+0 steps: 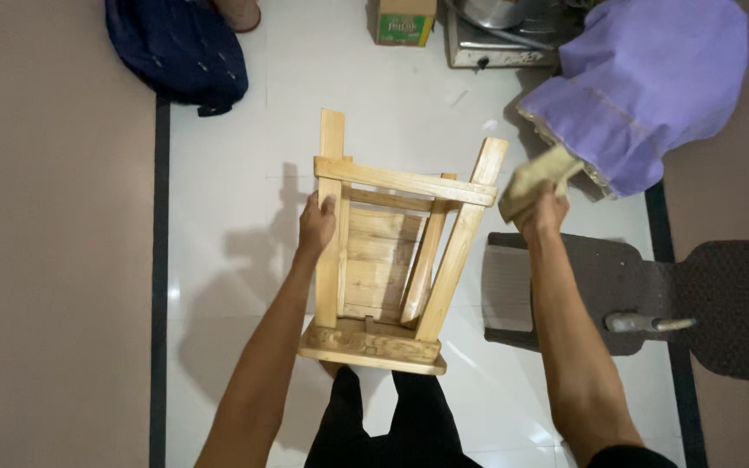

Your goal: The person cleans a wooden stool by wiping its surfaces with a cloth. They spray a cleaning solution onto the cloth and wipe the stool's legs and seat. The person repositions the stool and continues wiping different parts of it.

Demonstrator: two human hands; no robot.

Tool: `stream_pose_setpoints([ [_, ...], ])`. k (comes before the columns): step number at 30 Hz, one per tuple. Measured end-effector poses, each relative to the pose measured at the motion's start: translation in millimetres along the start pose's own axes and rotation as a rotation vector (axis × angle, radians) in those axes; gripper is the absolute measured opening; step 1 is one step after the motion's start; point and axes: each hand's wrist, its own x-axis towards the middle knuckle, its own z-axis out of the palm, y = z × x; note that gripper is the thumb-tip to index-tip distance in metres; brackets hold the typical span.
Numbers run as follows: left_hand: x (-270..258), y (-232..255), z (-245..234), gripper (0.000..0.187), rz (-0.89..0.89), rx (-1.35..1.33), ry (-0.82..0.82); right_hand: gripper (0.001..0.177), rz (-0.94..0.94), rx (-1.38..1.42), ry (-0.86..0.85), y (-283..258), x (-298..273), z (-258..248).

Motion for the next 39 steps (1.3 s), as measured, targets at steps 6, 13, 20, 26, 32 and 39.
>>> stream_pose_setpoints([
  [6,-108,14,-51,0.031,0.269,0.111,0.108,0.058,-0.158,0.272,-0.018,84,-158,-88],
  [13,-277,-3,-119,0.036,0.143,0.089,-0.034,0.050,-0.066,0.095,0.170,177,-327,-121],
  [20,-301,-45,-121,0.058,0.152,0.165,-0.230,0.045,-0.063,0.145,0.175,204,-366,-101],
  [26,-271,-67,-111,0.047,0.173,0.147,-0.312,0.047,-0.185,0.137,0.041,200,-353,-95],
  [32,-250,-71,-125,0.032,0.362,0.221,-0.391,0.047,-0.303,-0.369,0.183,195,-302,-94],
  [39,-212,-62,-126,0.019,0.192,0.517,-0.687,0.024,-0.574,-0.808,0.108,251,-277,-87],
])
